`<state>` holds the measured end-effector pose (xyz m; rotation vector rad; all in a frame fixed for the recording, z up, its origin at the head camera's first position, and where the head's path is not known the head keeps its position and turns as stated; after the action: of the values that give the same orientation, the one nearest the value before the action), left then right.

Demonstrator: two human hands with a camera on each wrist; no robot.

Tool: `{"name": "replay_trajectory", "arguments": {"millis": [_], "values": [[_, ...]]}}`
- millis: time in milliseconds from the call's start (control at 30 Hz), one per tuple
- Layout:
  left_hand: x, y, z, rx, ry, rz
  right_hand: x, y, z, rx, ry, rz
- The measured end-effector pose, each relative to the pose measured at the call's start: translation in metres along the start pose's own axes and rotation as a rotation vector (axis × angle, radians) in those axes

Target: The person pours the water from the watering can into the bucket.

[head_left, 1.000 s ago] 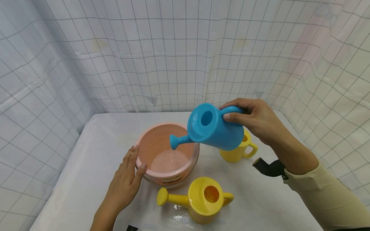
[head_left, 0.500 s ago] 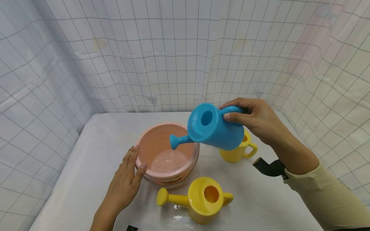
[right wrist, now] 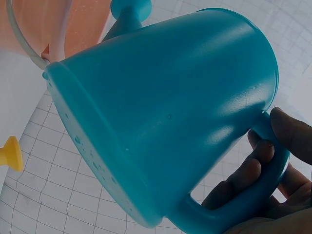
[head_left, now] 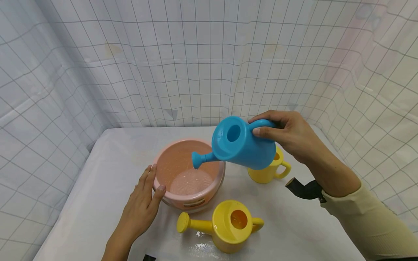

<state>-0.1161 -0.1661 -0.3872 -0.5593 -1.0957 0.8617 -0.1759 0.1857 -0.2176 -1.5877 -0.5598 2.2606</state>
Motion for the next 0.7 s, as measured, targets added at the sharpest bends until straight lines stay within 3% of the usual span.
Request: {"name": "replay_trajectory", "arguments": {"millis": [700], "values": [[-0.0010, 0.0003, -0.0002, 0.002, 0.000, -0.009, -0.0001, -0.0006, 0.0000, 0.003, -0.002, -0.018]]}}
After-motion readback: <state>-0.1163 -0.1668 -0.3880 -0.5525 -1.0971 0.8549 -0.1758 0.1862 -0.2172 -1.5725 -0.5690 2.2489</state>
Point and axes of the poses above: each hand's wrist, its own z-axis towards the middle knuckle, its own y-axis out of the palm, x = y × z, the point moved 1 cm from there along z, towards the middle knuckle, and after that the axes turned 11 degrees about x, right-handed, at the moved point
